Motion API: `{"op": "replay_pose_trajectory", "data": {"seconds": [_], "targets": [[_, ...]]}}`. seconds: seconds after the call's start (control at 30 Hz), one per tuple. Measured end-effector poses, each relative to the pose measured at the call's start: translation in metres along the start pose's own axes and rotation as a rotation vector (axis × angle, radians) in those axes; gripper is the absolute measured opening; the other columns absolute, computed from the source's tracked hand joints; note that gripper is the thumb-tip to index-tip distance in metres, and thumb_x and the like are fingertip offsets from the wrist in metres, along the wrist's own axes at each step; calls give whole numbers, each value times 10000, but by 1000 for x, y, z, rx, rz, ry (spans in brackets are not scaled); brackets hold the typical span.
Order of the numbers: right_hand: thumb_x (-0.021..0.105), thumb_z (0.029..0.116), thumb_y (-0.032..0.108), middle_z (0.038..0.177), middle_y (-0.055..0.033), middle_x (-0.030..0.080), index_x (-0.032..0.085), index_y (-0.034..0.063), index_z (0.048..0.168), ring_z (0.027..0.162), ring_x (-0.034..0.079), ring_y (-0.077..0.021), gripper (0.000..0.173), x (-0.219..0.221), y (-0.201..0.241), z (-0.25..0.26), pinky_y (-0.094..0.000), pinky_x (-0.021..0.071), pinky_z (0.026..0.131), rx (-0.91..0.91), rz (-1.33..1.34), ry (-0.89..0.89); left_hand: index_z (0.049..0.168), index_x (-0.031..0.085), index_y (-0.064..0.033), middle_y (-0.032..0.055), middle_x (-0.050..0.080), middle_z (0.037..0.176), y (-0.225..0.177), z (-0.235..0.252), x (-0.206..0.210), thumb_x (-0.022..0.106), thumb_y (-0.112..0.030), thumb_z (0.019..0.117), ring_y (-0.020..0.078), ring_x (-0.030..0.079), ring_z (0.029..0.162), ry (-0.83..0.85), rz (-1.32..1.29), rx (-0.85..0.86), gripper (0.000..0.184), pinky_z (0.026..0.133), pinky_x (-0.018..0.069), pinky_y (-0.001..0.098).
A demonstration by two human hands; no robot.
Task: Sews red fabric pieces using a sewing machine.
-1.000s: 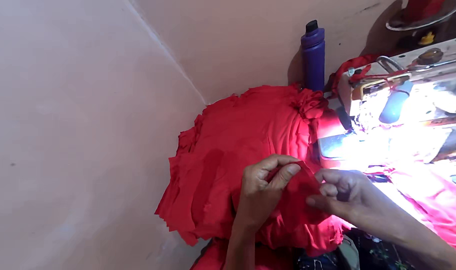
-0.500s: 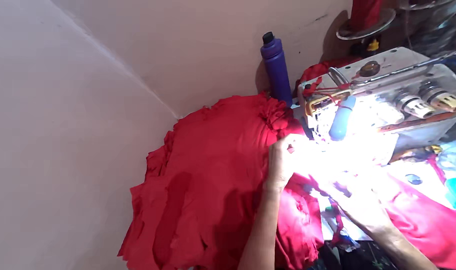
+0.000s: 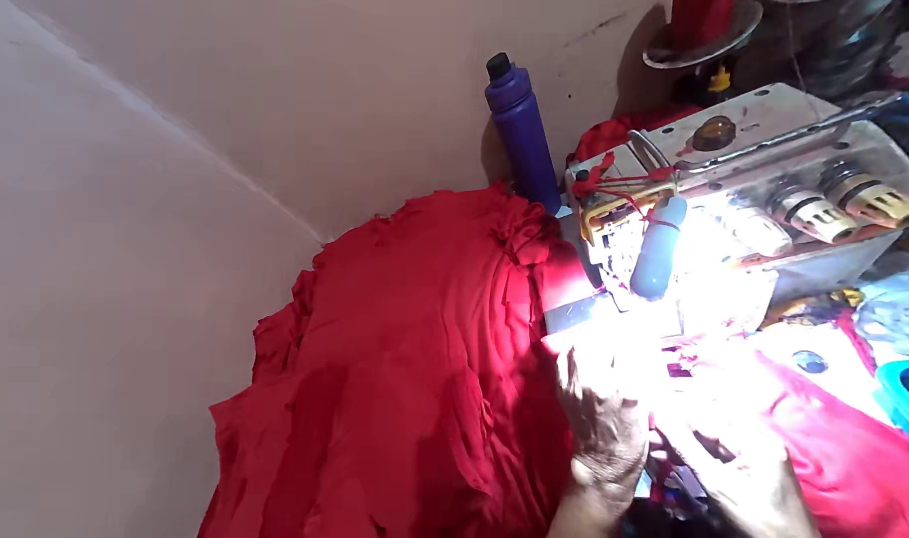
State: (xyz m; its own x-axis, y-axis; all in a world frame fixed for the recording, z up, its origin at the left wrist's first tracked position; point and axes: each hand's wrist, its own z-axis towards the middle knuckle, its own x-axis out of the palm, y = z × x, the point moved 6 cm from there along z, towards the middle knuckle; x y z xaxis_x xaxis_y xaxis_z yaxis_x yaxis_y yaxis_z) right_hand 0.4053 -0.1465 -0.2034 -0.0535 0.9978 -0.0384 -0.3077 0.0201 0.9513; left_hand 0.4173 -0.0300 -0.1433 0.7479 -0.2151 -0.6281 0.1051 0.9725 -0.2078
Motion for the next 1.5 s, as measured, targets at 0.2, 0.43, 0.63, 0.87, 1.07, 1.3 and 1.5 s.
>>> {"op": "replay_pose_trajectory", "data": {"seconds": [0.2,0.43,0.63,0.87,1.07,1.3,1.5], "targets": [[656,920,112,774,70,709,646,-61,1107,663,689,34,255,3,2,22,-145,601,627,-26,46,-72,1051,788,-33,115,765,1053,7,14,8,705,-130,890,258,717,1032,57,-81,-136,205,955,538,384],[627,928,200,803,-44,728,772,6,989,697,655,-25,250,3,12,62,-201,543,681,-226,-306,-116,1304,630,-24,209,671,1199,35,47,21,719,-267,927,353,616,1168,549,-176,-371,457,1024,449,529],[615,956,154,759,-107,705,750,-33,1026,646,685,-187,242,9,17,66,-360,578,619,-183,-418,-42,1365,531,35,295,641,1200,73,73,44,580,-173,1044,420,646,1087,731,-70,-495,386,917,511,543],[601,969,245,795,-58,732,772,30,1049,666,672,-66,286,6,20,35,-239,565,634,-252,-341,24,1360,551,27,231,626,1324,125,93,48,483,-136,1067,338,622,1171,354,-570,-294,342,970,516,465],[549,1000,205,793,-116,717,743,-43,1033,650,647,-38,316,35,32,-7,-183,545,625,-362,-227,340,1045,726,56,157,737,1046,82,-30,-78,627,-9,926,194,711,998,-48,-454,-177,168,910,575,319],[530,1005,215,783,-49,719,747,13,1032,657,642,13,298,84,57,-35,-139,529,629,-400,-171,552,978,628,-163,33,585,1038,144,-168,-169,683,-200,941,125,572,1040,-266,133,-105,76,971,455,229],[514,1010,195,773,-49,724,753,51,989,632,643,-51,280,127,78,-62,-189,524,612,-571,-192,650,945,709,-158,60,684,1007,172,-182,-159,674,-126,930,209,625,984,-264,308,-43,50,925,475,308]]}}
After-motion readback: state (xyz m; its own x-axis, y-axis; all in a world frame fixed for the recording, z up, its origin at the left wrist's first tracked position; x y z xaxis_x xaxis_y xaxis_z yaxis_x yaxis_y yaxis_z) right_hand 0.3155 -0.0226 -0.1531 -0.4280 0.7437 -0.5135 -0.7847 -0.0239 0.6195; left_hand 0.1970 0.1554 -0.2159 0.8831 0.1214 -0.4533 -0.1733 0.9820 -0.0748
